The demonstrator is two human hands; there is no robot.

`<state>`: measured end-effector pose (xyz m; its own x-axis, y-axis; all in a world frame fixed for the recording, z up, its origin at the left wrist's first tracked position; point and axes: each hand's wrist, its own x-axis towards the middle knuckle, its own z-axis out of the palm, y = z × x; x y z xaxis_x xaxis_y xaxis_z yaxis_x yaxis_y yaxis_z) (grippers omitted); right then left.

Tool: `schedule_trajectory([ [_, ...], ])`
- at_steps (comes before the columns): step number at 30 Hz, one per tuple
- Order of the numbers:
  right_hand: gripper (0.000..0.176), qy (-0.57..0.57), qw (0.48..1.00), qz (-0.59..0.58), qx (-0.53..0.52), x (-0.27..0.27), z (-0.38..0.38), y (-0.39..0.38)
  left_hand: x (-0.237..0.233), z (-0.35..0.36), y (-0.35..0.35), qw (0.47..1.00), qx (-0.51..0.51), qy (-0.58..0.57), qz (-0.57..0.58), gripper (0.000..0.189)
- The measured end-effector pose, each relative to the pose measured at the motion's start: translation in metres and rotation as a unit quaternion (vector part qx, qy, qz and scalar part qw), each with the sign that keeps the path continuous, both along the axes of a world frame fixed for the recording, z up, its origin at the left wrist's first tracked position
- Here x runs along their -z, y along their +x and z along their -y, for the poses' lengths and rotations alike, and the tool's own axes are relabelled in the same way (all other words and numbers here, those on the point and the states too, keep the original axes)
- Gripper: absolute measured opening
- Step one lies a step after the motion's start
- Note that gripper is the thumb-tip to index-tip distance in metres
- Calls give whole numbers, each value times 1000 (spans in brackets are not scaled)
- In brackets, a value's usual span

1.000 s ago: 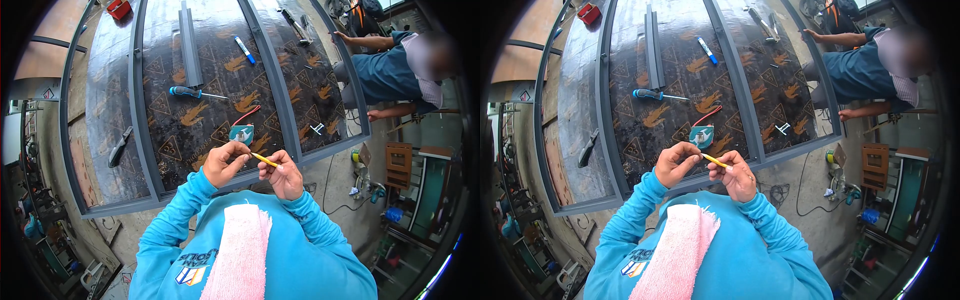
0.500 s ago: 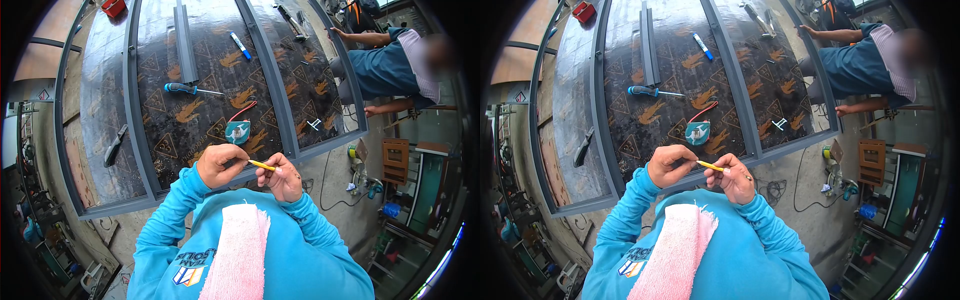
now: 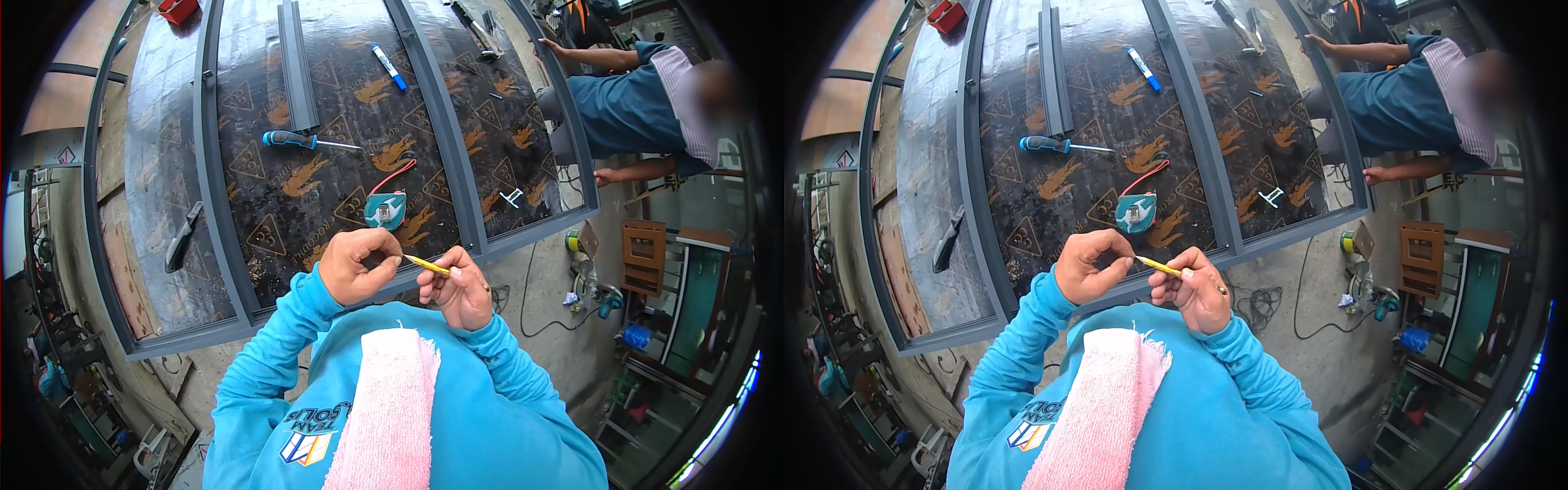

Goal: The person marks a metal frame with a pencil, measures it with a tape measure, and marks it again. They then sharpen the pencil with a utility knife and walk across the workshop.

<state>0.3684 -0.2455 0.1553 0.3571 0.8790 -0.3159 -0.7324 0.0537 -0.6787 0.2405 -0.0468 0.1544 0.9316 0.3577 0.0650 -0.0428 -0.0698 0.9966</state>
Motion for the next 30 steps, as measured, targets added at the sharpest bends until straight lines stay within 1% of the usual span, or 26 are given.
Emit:
schedule_trajectory([
  [2, 20, 11, 1000, -5, -1, 0, -2, 1, -2, 3, 1, 1000, -28, -15, -1, 11],
  [5, 21, 17, 1000, -11, 1, 0, -5, 0, 3, 5, 0, 999, -33, -11, 0, 11],
  [8, 21, 25, 999, -23, 8, -1, -8, -5, 5, 8, 1, 998, -61, -15, 14, 14],
  [14, 22, 35, 998, -51, 17, -1, -12, -11, 5, 6, 0, 996, -79, 14, 25, 14],
  [17, 22, 33, 998, -49, 17, -1, -13, -12, 8, 3, 1, 997, -67, 27, 40, 14],
  [20, 22, 40, 998, -48, -6, 0, -12, -8, 9, -5, 0, 998, -20, 12, 49, 12],
  [23, 22, 47, 996, -70, -41, 3, -12, -1, 14, -15, -2, 997, 57, -29, 51, 11],
  [25, 21, 40, 994, -90, -45, 2, -12, 0, 15, -16, -1, 997, 47, -21, 65, 11],
  [26, 22, 35, 994, -104, -6, 2, -12, 0, 15, -17, -1, 996, 43, -16, 73, 11],
  [28, 22, 26, 989, -131, 70, 4, -13, 0, 13, -23, -5, 999, 17, -28, 25, 11],
  [30, 22, 43, 987, -142, 67, 6, -11, 5, 12, -23, -5, 1000, 7, -8, 29, 12],
])
